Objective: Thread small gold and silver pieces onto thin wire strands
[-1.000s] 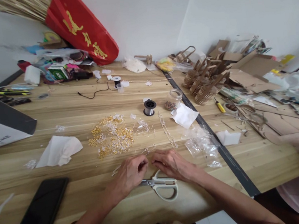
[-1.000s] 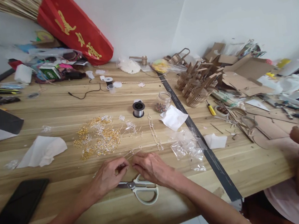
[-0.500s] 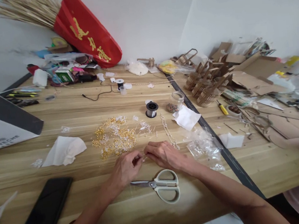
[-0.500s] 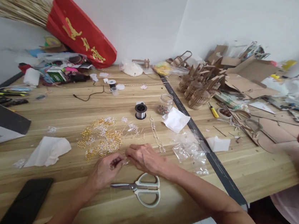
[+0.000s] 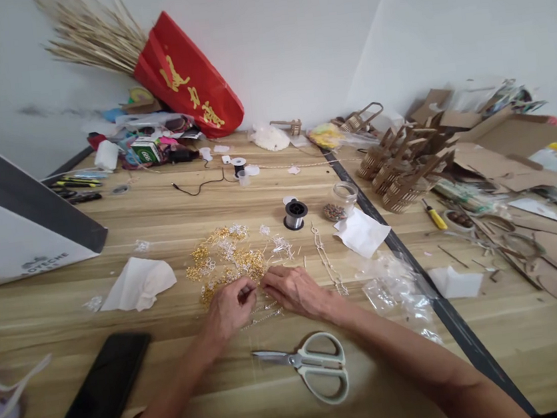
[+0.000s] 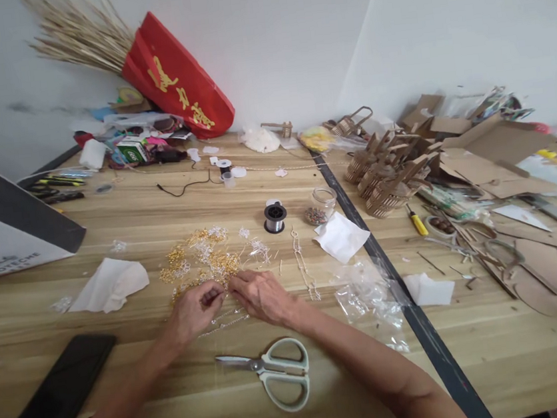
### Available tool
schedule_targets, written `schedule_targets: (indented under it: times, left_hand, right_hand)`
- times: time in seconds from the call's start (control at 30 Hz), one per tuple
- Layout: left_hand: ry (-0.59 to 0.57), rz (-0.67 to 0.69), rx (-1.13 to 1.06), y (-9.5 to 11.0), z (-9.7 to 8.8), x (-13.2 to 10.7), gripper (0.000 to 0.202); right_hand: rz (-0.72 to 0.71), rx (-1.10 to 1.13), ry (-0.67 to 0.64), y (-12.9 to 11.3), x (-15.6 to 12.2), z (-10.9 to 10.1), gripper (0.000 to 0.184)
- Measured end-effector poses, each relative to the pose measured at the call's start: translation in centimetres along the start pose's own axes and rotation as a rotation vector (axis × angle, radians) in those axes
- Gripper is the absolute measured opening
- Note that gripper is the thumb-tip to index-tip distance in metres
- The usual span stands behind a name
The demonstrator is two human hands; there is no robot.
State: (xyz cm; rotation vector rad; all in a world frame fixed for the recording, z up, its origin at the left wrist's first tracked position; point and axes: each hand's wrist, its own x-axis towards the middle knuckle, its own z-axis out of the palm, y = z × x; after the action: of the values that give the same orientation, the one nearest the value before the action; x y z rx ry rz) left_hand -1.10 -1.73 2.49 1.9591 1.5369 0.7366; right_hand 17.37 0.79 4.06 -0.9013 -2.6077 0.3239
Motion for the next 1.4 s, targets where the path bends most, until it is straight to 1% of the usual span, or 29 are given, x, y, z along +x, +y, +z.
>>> schedule_targets:
  times: [0.2, 0.4, 0.6, 0.77, 0.87, 1.03, 1.2, 1.4]
  left_hand:
    - [0.011, -0.009, -0.005, -0.9, 0.1, 0.4, 0.011]
    - [0.001, -0.009, 0.011, -0.9, 0.0, 0.7, 0.012]
    - [-0.018, 0.011, 0.001, -0.4, -0.5, 1.7, 0.011]
    - [-0.013, -0.005, -0.039, -0.9, -0.5, 2.4, 0.013]
    - [-0.036, 0.024, -0.036, -1.3, -0.3, 2.5, 0.013]
    - [-0.028, 0.096, 0.059, -1.8, -0.2, 2.2, 0.013]
    - [-0.005, 0.167, 0.228, -2.0, 0.0, 1.9, 0.014]
    - [0.003, 0.246, 0.360, -2.2, 0.4, 1.8, 0.014]
  right_hand:
    - [-0.039, -0.029, 0.045, 0.3, 0.4, 0.8, 0.015]
    - [-0.063, 0.046, 0.097, 0.9, 0.3, 1.6, 0.014]
    - [-0.020, 0.169, 0.145, 1.6, -0.1, 2.2, 0.015]
    - [0.076, 0.268, 0.215, 2.3, -0.2, 2.2, 0.015]
    - [0.101, 0.305, 0.259, 2.8, -0.3, 2.3, 0.014]
    - [0.102, 0.313, 0.243, 3.4, -0.4, 2.8, 0.014]
    - [0.097, 0.301, 0.226, 3.6, -0.6, 3.3, 0.014]
    - [0.045, 0.207, 0.181, 3.8, -0.6, 3.5, 0.017]
